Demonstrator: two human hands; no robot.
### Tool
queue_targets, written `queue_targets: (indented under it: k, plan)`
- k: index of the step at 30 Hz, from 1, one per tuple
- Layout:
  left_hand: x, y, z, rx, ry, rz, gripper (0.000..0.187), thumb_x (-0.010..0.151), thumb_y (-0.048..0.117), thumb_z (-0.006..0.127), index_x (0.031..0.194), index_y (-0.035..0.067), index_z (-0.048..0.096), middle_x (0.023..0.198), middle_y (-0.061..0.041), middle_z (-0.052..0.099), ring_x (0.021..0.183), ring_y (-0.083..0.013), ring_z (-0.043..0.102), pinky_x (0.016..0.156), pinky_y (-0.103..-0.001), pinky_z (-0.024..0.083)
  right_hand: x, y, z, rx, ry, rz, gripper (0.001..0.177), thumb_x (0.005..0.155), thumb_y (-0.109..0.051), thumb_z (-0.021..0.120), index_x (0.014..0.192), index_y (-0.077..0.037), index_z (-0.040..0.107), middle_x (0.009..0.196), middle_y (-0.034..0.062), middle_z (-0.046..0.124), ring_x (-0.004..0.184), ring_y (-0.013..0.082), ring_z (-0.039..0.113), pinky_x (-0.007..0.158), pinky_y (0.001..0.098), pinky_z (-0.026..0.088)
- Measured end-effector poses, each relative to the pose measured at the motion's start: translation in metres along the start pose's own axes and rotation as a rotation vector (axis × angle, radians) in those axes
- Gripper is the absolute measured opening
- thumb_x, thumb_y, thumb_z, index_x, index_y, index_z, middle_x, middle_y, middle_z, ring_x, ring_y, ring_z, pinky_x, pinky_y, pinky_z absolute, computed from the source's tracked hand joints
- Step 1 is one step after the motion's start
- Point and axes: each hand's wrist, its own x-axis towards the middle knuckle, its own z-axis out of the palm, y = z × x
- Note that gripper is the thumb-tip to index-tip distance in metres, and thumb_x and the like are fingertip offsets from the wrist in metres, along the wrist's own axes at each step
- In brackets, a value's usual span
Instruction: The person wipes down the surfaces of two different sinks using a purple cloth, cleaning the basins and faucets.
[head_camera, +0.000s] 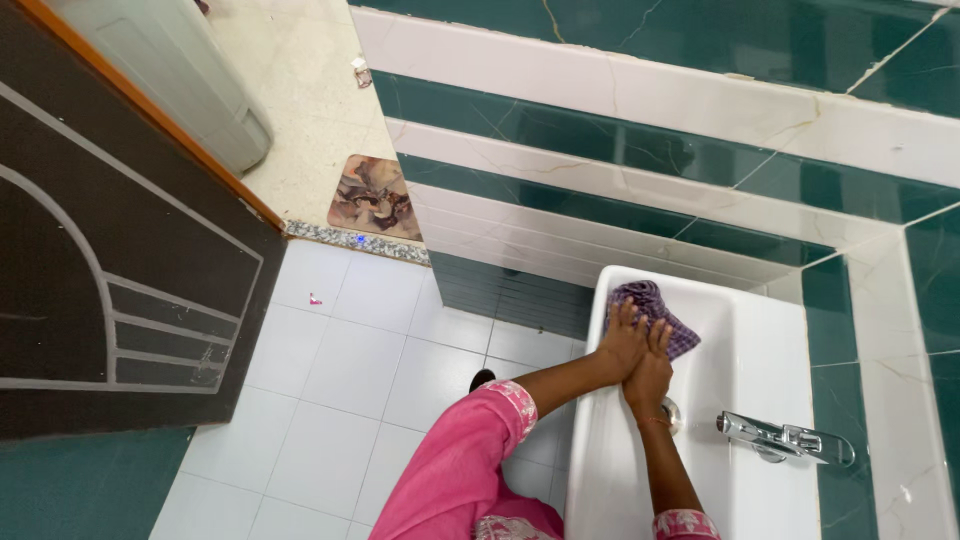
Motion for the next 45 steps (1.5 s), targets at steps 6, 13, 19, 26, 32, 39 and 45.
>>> queue_targets:
  k: [6,13,19,26,32,39,45]
  plan:
    - [-0.019,0.028,0.003,-0.052,-0.233,0.042,0.078,0.096,0.03,0.057,0.16,0.004,0.022,0.165,-0.019,0.028,0.15,-0.055,0.015,0.113,-0.078,0.004,-0.028,0.013,-0.025,-0.137,-0.298,0.104,0.078,0.087,-0.012,0.068,0.157,-0.008,0.035,0.163,0.021,0.035,0.144,0.0381,0.043,0.094,0.0438,0.056]
    - [-0.095,0.087,0.024,-0.201,-0.188,0.021,0.072,0.088,0.028,0.071,0.149,-0.004,0.049,0.152,-0.031,0.048,0.149,-0.0539,0.029,0.115,-0.075,0.015,-0.105,0.034,-0.058,-0.13,-0.625,0.17,0.071,0.085,-0.02,0.075,0.146,-0.002,0.046,0.14,0.0219,0.059,0.114,0.0365,0.069,0.092,0.0444,0.058]
    - [-0.179,0.144,0.005,-0.376,-0.379,0.054,0.072,0.085,0.039,0.072,0.144,0.003,0.053,0.142,-0.028,0.055,0.14,-0.0561,0.038,0.112,-0.076,0.021,-0.188,0.037,-0.104,-0.096,-0.765,0.142,0.037,0.082,-0.022,0.077,0.116,-0.007,0.072,0.114,0.0173,0.073,0.108,0.0339,0.071,0.097,0.0432,0.055]
    - [-0.257,0.149,-0.069,-0.533,-0.409,0.132,0.06,0.078,0.02,0.059,0.137,0.014,0.059,0.105,-0.023,0.073,0.099,-0.0402,0.07,0.085,-0.051,0.056,-0.244,-0.013,-0.191,-0.002,-0.706,0.217,0.047,0.074,-0.005,0.068,0.121,-0.013,0.072,0.098,0.0222,0.075,0.093,0.0371,0.074,0.088,0.0445,0.057]
    - [-0.3,0.139,-0.101,-0.629,-0.358,0.21,0.04,0.08,0.021,0.059,0.111,-0.001,0.07,0.093,-0.024,0.074,0.089,-0.0397,0.071,0.078,-0.049,0.057,-0.259,-0.032,-0.215,-0.016,-0.728,0.097,0.023,0.078,-0.006,0.062,0.094,0.004,0.075,0.082,0.0233,0.073,0.078,0.0377,0.071,0.075,0.0466,0.055]
    - [-0.344,0.078,-0.204,-0.91,-0.318,0.173,0.029,0.076,0.017,0.06,0.098,-0.001,0.065,0.073,-0.022,0.07,0.065,-0.0358,0.069,0.063,-0.05,0.055,-0.234,-0.075,-0.293,0.547,-0.894,-0.023,0.034,0.075,0.0,0.056,0.104,0.006,0.071,0.076,0.0247,0.078,0.071,0.0382,0.071,0.069,0.0452,0.055]
    - [-0.296,0.051,-0.229,-0.595,0.179,0.059,0.024,0.082,0.012,0.068,0.102,0.0,0.065,0.082,-0.018,0.073,0.079,-0.0367,0.073,0.077,-0.046,0.055,-0.178,-0.118,-0.302,0.261,-0.405,0.079,0.067,0.077,0.006,0.05,0.139,-0.017,0.064,0.098,0.0203,0.075,0.087,0.0371,0.072,0.081,0.0467,0.053]
